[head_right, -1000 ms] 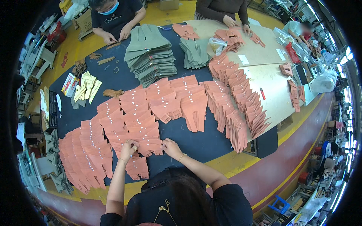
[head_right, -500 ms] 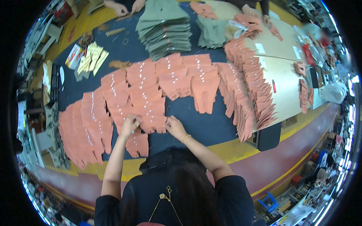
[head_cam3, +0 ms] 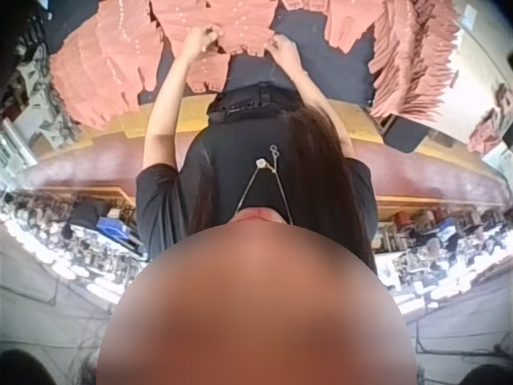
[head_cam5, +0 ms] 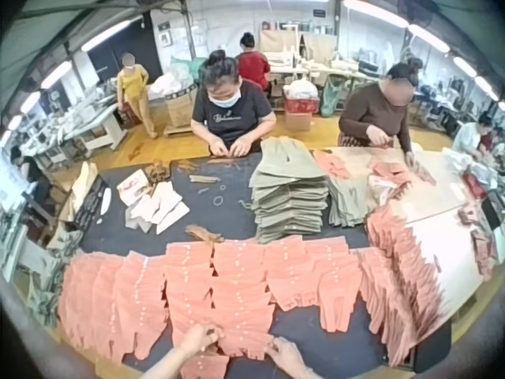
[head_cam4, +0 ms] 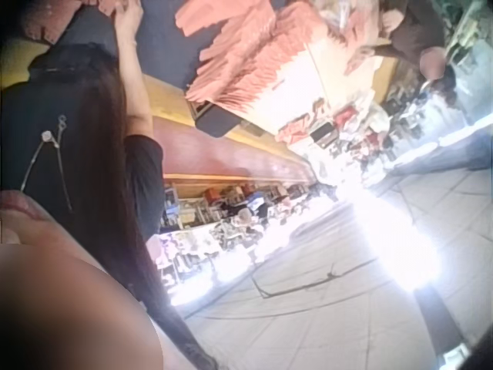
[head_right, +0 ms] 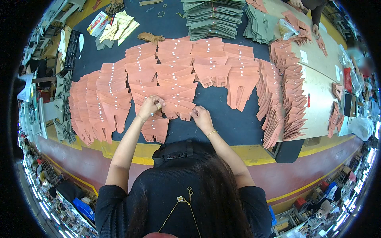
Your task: The person picks up individual pink fabric pieces from a large pile on a table, aligns them, and stacks them into a neat pile. They then gather the stacked pieces and walk to another table to place them down.
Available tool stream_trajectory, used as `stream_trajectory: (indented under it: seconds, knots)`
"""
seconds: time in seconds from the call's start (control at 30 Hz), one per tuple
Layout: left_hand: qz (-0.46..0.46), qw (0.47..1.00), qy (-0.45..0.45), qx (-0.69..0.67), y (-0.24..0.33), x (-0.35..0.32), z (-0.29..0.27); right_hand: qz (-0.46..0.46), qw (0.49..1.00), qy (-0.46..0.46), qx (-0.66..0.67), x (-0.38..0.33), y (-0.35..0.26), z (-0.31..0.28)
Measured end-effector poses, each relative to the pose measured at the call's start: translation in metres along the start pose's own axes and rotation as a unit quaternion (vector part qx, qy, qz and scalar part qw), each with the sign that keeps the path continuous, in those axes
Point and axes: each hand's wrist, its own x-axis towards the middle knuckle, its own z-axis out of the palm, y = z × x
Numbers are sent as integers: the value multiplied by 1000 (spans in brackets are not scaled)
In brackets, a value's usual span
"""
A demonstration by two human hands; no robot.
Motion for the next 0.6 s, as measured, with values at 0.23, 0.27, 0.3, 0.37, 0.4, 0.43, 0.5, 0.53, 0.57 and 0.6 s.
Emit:
stream_trajectory:
  seconds: [0.23,0.27,0.3,0.37,0.4,0.43,0.5,0.53,0.57,0.6]
  knots:
    - [-21,995,24,-100,5,-2,1,4,1000,12,2,-2,-8,-5]
    - [-17,997,26,-66,6,-3,1,8,1000,10,3,-2,-9,-5]
    - [-13,999,26,-37,6,-3,1,16,1000,7,5,-3,-10,-6]
    - [-14,1000,17,-8,6,-3,1,-6,1000,18,-6,-4,-12,-7]
    - [-19,1000,8,-9,5,-2,1,-12,1000,22,-11,-4,-13,-7]
    - [-19,1000,1,-10,5,-2,0,-18,999,24,-13,-3,-13,-7]
    - [-35,999,-6,-12,6,-3,-1,-23,999,26,-12,-1,-14,-7]
    - [-38,999,-7,-13,8,-3,-2,-33,999,22,-12,0,-13,-8]
    - [-29,999,-14,-19,11,-5,-3,-40,999,16,-10,1,-13,-9]
    - [-25,999,-24,-14,16,-8,-4,-33,999,7,-12,0,-11,-11]
